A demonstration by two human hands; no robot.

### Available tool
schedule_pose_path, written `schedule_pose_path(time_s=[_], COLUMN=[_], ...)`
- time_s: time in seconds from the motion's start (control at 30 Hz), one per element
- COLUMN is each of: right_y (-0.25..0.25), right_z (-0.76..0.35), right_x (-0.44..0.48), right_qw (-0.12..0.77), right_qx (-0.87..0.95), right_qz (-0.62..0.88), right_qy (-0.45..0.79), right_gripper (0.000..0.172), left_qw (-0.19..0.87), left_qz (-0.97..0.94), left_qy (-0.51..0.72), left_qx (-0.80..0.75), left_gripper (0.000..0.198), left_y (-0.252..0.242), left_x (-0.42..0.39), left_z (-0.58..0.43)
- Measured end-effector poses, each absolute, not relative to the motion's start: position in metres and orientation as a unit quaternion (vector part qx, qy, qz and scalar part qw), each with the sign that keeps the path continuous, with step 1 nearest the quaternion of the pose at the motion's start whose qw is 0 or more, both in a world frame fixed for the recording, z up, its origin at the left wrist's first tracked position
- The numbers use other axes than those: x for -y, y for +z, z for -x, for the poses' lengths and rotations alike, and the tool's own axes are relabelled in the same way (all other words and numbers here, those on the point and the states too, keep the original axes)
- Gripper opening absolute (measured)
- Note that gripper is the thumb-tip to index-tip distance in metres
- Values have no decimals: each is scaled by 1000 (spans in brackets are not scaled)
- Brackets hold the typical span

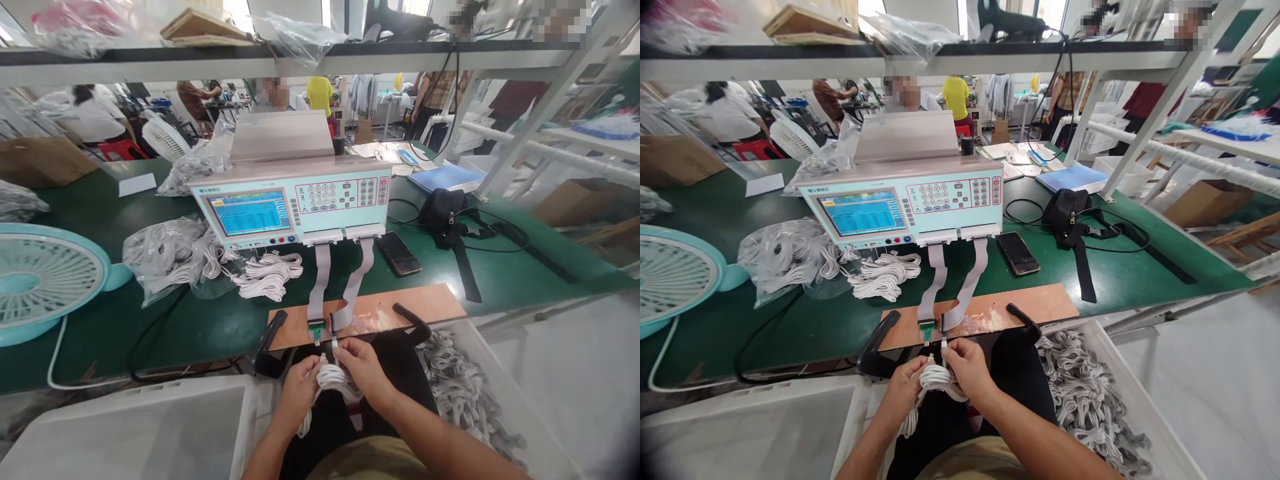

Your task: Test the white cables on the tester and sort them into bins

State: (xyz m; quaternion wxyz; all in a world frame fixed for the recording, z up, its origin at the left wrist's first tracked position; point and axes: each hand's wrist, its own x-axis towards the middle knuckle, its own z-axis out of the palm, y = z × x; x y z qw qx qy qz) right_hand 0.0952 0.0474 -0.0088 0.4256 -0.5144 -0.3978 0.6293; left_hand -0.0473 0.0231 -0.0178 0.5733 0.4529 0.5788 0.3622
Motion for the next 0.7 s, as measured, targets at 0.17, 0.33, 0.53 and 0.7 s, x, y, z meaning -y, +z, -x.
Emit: schedule_pose_path(time_s=[0.17, 0.33, 0.53, 0.7], right_y=[-8, -9, -9, -9], right_z=[-93, -94, -95, -94], right_x=[-47, -47, -47, -48], right_qw=[438, 446, 442, 438], right_qx=[334, 367, 367, 358], right_qz=[491, 484, 475, 465], right_qy=[675, 658, 666, 681], right_gripper=[32, 33, 34, 32], left_qw=[536, 538, 541, 540], left_qz=[-471, -388, -314, -307], left_qy=[415, 476, 529, 539], left_qx=[-564, -577, -573, -569], left_gripper=[29, 28, 30, 31], left_y=[-15, -28, -34, -35], left_x=[-26, -28, -29, -26], left_z=[48, 38, 32, 26])
